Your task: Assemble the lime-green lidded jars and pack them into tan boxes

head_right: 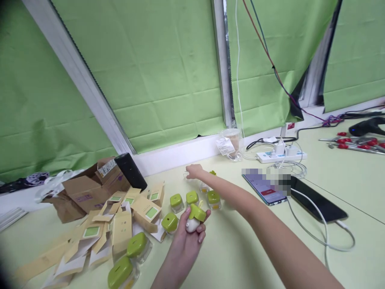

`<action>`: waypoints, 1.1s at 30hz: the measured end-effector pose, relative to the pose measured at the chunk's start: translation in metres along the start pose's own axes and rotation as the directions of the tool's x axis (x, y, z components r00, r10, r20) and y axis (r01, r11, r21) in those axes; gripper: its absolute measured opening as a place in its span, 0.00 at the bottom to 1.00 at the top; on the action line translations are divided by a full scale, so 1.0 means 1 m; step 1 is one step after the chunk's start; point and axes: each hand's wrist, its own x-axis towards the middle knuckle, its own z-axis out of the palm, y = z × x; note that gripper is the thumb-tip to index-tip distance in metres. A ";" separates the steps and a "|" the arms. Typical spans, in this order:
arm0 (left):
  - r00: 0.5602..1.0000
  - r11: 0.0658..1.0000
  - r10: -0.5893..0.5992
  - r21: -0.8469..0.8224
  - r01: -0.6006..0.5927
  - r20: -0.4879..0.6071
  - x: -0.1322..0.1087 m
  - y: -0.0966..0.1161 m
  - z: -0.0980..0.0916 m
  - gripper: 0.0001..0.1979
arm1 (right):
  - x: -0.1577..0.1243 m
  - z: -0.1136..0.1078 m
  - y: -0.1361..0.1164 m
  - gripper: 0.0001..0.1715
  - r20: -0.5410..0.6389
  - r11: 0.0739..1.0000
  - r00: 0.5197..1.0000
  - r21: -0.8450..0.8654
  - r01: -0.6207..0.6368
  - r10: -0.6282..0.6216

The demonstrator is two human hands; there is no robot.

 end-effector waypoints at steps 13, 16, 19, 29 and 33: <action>0.999 0.998 0.052 -0.023 -0.052 -0.010 -0.005 0.012 0.006 0.19 | -0.189 0.015 0.046 0.17 -0.059 0.989 0.998 0.144 0.036 -0.028; 0.997 0.994 0.080 0.077 -0.079 -0.003 -0.006 0.006 0.007 0.21 | -0.199 0.041 0.040 0.17 -0.020 0.973 1.000 0.231 0.018 -0.014; 0.987 0.956 0.157 0.247 -0.161 0.036 -0.010 0.004 0.007 0.18 | -0.195 0.052 0.040 0.18 0.022 0.953 0.999 0.300 0.029 -0.037; 0.970 0.915 0.243 0.339 -0.218 -0.031 -0.012 -0.006 0.013 0.17 | -0.215 0.039 0.032 0.19 -0.167 0.808 0.984 0.571 0.145 -0.058; 0.970 0.910 0.235 0.365 -0.196 -0.065 -0.015 -0.022 0.017 0.25 | -0.215 0.048 0.020 0.25 -0.190 0.765 0.980 0.622 0.168 -0.061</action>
